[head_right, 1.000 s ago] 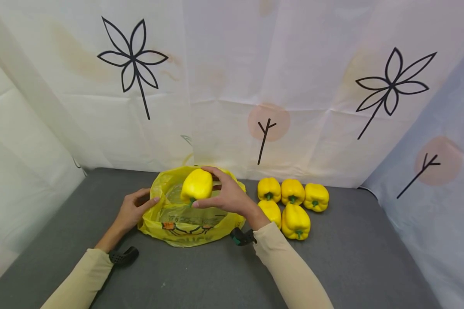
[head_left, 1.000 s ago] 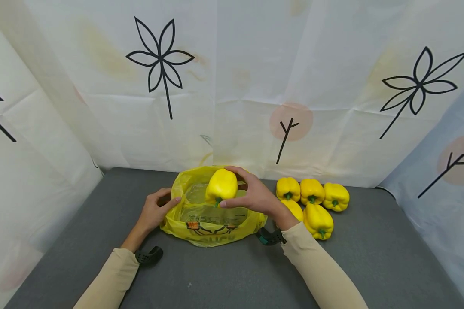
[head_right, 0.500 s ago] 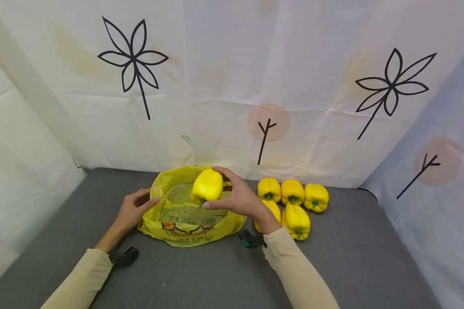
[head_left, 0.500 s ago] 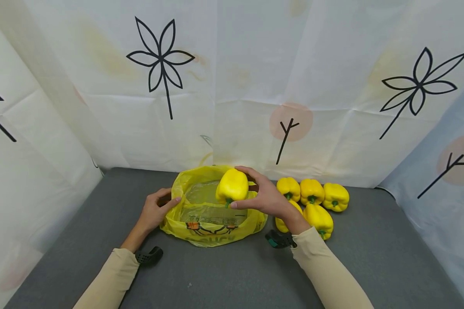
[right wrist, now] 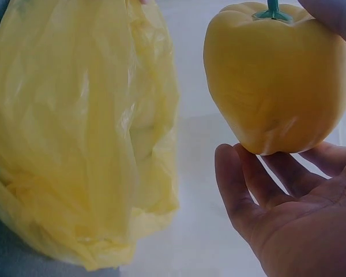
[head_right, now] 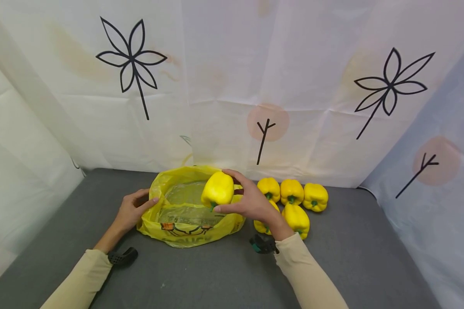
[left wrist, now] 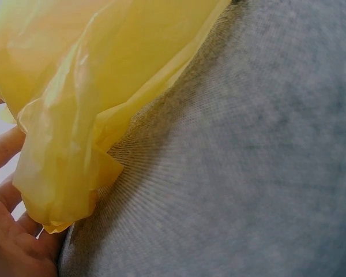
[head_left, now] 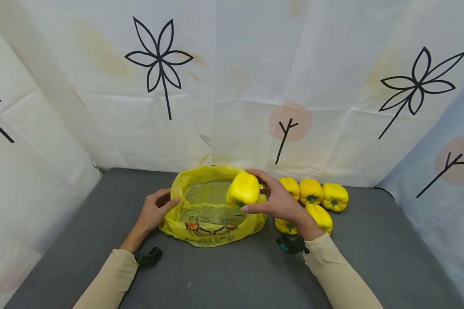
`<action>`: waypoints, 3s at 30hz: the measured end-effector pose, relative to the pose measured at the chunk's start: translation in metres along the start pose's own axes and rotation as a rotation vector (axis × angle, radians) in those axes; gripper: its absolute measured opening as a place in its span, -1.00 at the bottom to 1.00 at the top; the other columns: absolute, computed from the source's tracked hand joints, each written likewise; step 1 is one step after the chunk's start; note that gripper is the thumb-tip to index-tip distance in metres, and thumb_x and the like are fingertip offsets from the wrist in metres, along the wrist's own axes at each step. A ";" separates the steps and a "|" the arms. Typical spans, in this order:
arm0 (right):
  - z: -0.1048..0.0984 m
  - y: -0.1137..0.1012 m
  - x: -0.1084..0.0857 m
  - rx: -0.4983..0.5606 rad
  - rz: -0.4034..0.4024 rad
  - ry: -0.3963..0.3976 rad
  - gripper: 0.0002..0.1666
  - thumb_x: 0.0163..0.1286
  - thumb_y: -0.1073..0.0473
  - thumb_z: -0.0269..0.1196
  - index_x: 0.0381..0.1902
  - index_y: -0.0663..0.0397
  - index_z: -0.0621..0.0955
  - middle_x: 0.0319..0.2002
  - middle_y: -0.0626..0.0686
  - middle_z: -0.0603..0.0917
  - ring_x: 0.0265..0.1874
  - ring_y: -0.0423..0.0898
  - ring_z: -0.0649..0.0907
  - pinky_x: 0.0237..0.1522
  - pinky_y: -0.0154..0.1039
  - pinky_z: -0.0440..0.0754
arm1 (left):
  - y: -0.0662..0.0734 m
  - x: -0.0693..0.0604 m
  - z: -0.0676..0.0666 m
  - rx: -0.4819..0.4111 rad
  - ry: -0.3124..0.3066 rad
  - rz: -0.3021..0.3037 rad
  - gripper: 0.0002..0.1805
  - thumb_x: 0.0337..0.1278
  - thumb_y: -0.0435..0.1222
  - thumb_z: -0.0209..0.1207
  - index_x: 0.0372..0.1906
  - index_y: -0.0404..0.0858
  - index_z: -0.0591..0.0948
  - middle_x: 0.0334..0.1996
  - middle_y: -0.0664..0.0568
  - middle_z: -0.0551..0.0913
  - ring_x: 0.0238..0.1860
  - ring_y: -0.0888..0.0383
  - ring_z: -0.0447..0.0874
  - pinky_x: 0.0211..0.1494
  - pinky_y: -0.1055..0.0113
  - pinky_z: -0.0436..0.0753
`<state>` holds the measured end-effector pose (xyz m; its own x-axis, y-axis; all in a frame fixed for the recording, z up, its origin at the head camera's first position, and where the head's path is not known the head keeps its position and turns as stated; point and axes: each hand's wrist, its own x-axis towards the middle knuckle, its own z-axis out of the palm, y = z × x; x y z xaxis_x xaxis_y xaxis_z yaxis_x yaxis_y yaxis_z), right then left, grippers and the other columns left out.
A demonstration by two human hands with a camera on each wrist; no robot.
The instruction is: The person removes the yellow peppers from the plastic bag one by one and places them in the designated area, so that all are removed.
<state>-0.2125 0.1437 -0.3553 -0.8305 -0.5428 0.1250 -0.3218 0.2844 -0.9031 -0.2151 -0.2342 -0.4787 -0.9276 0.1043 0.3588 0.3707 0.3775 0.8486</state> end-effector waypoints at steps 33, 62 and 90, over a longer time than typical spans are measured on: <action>-0.047 0.019 -0.053 -0.098 0.047 0.059 0.08 0.21 0.16 0.54 0.58 -0.10 0.22 0.48 0.15 0.25 0.26 0.25 0.52 0.13 0.12 0.60 | 0.000 -0.001 0.000 -0.012 -0.003 -0.011 -0.60 0.40 -0.34 0.23 0.25 -0.40 0.60 0.03 -0.24 0.65 -0.17 0.31 0.67 -0.15 0.43 0.65; -0.085 0.027 -0.091 -0.202 0.104 0.098 0.05 0.28 0.18 0.49 0.59 0.09 0.18 0.49 0.23 0.21 0.29 0.28 0.46 0.22 0.32 0.45 | 0.001 0.000 -0.001 -0.030 -0.005 -0.016 -0.61 0.39 -0.34 0.24 0.24 -0.38 0.61 -0.01 -0.22 0.64 -0.17 0.30 0.67 -0.15 0.43 0.66; -0.124 0.055 -0.136 -0.158 0.143 0.241 0.02 0.35 0.32 0.39 0.62 0.12 0.10 0.47 0.31 0.18 0.19 -0.54 0.37 0.06 -0.58 0.48 | 0.001 0.001 -0.001 -0.040 -0.010 -0.018 -0.62 0.40 -0.34 0.24 0.23 -0.38 0.62 0.00 -0.22 0.64 -0.15 0.32 0.67 -0.12 0.44 0.66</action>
<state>-0.1739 0.3307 -0.3715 -0.9501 -0.2913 0.1118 -0.2449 0.4738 -0.8459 -0.2153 -0.2349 -0.4772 -0.9344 0.1074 0.3396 0.3554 0.3421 0.8699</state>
